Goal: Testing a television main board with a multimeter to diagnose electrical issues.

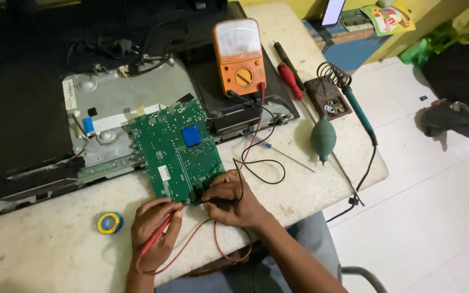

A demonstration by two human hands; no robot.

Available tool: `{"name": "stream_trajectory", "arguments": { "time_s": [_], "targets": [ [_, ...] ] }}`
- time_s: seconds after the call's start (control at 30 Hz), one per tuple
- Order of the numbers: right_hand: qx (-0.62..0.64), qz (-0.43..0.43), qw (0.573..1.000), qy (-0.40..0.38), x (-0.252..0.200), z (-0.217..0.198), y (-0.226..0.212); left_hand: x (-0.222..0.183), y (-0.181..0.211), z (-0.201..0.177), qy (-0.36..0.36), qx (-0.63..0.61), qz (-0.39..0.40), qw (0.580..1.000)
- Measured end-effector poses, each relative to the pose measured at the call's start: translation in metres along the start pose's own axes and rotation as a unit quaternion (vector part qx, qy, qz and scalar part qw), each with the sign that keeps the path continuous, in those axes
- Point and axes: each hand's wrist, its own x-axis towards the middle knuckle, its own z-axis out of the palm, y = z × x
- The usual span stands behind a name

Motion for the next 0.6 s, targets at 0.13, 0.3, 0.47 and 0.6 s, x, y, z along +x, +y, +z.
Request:
{"name": "stream_trajectory", "arguments": {
  "time_s": [0.13,0.3,0.47,0.6],
  "targets": [
    [0.005,-0.027,1.0,0.004,0.004,-0.001,-0.001,-0.001,0.001,0.0,-0.008,0.009,-0.014,1.0],
    [-0.002,-0.032,0.999,-0.004,0.005,-0.001,0.0,-0.001,0.0,-0.003,-0.018,0.017,-0.031,0.999],
    [0.123,-0.016,0.992,-0.031,0.013,-0.005,0.004,0.001,-0.007,0.005,0.022,0.016,0.054,0.998],
    [0.051,0.007,0.999,-0.014,-0.009,0.011,0.024,0.005,-0.005,-0.001,0.043,-0.036,0.063,0.996]
  ]
}}
